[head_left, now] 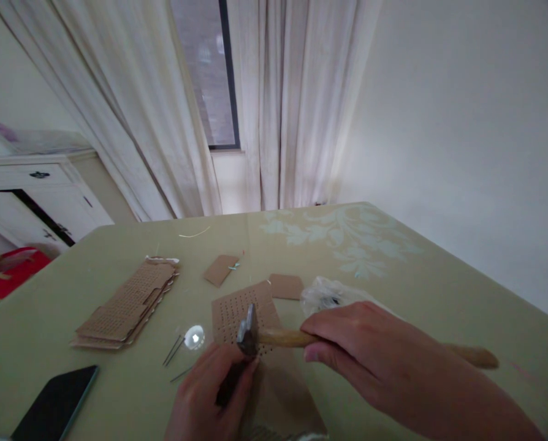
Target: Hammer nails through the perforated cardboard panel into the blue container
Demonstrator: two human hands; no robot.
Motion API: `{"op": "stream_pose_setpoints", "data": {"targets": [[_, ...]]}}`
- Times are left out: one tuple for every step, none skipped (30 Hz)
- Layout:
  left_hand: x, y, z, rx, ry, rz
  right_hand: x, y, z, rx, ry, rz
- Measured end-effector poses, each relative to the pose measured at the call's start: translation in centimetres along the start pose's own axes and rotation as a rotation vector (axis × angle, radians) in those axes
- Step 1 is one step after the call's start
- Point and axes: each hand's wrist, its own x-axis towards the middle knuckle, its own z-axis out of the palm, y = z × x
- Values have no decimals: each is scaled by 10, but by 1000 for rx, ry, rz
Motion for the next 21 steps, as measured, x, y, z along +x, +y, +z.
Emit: {"op": "stream_pose_setpoints", "data": {"targets": [[0,0,-1,-6,-7,7,0,0,-1,11,23,4],[1,1,-1,-8,-12,12,0,1,-1,21,39,5],[1,2,-2,-7,-16,18,0,1,-1,23,48,2],[2,3,-2,-4,-17,25,0,2,0,17,43,-5],[2,3,-3,1,-13,34,0,3,0,8,23,-11],[2,4,-3,4,-7,44,1,3,1,-1,-4,-16],[3,4,-4,4,-2,52,1,4,1,-6,-22,-20],[3,4,-4,1,4,56,1,4,1,-5,-33,-21],[2,3,-4,-3,10,54,2,4,1,2,-30,-20],[2,3,-4,-7,11,46,2,4,0,13,-15,-18],[1,2,-4,-10,10,35,2,4,0,22,5,-15],[1,1,-3,-8,7,23,3,4,0,27,18,-11],[0,1,-3,-4,3,13,3,4,0,26,19,-8],[-1,1,-3,2,-4,8,3,4,1,17,9,-5],[-1,0,-3,11,-11,8,4,4,2,0,-7,-5],[-1,0,-3,22,-16,12,4,5,4,-22,-27,-7],[-1,0,-3,35,-18,15,4,5,5,-44,-47,-9],[0,1,-4,47,-20,19,4,5,6,-59,-56,-12],[1,1,-5,59,-23,21,4,5,6,-66,-55,-14],[2,1,-6,71,-25,25,3,5,5,-62,-42,-16],[3,1,-7,85,-32,37,2,5,5,-48,-23,-17]]}}
